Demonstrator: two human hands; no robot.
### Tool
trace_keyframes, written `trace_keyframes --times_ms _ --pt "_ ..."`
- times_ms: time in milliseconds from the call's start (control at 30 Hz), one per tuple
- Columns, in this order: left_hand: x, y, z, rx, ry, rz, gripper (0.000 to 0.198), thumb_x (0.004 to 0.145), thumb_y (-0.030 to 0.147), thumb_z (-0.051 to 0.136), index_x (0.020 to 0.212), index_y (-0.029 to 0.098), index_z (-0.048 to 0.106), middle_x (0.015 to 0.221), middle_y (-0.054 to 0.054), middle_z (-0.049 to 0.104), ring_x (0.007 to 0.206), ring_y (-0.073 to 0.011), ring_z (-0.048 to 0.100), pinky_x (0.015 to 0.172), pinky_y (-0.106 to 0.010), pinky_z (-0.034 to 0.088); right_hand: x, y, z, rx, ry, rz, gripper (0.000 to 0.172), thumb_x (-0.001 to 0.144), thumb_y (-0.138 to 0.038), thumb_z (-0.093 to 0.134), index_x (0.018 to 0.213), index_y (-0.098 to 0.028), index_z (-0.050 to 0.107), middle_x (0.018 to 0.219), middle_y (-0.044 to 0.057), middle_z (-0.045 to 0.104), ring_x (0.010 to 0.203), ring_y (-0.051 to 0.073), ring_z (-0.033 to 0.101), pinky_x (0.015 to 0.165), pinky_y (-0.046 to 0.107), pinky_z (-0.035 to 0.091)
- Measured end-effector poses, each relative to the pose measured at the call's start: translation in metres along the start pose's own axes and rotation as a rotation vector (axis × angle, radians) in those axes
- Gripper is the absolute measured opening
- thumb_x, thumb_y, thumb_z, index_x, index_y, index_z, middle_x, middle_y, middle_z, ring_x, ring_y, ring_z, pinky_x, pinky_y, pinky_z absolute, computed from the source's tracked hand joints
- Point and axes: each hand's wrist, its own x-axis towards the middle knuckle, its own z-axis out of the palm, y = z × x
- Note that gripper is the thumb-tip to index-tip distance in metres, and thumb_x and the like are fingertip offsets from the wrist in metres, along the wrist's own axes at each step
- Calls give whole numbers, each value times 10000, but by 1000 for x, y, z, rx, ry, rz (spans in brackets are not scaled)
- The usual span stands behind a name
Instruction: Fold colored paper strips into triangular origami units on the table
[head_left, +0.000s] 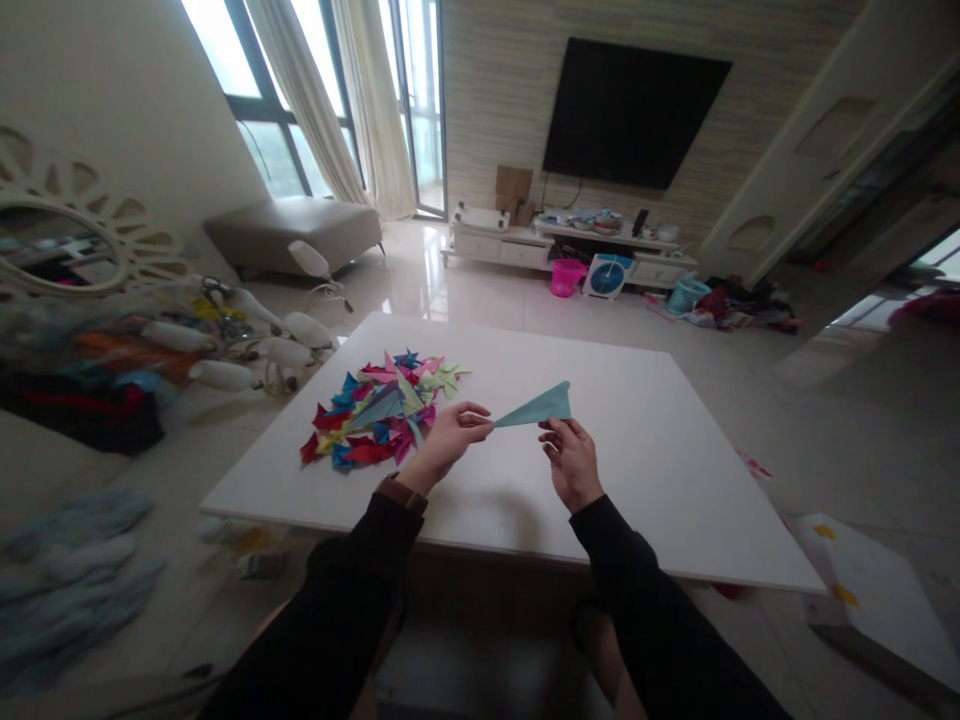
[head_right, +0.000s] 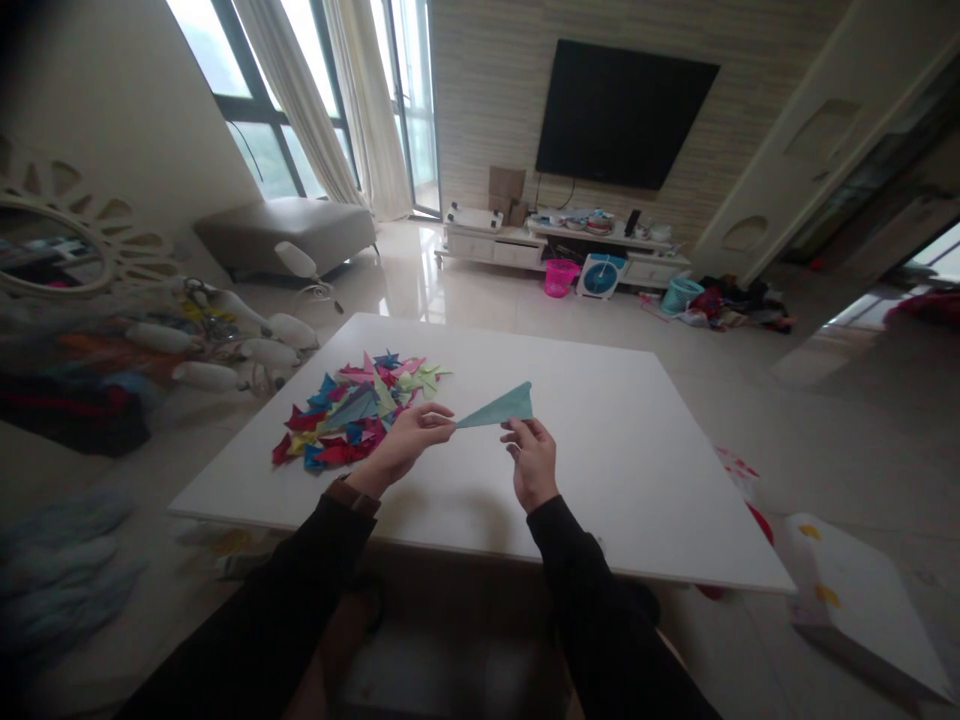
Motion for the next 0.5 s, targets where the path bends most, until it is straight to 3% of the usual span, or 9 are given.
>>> trace_keyframes --times_ms 167,500 --pt "0 5 -3 38 63 24 381 562 296 874 850 149 670 729 -36 693 700 -146 624 701 -290 474 3 -3 -5 41 46 -24 271 631 -336 835 737 -212 619 756 -5 712 599 108 585 531 236 384" --pt "1 1 -4 -85 -37 -129 433 565 405 912 808 120 694 736 -39 668 699 -132 641 755 -310 535 1 -6 -4 37 53 -33 280 615 -341 817 741 -212 602 744 1 715 581 111 587 512 228 353"
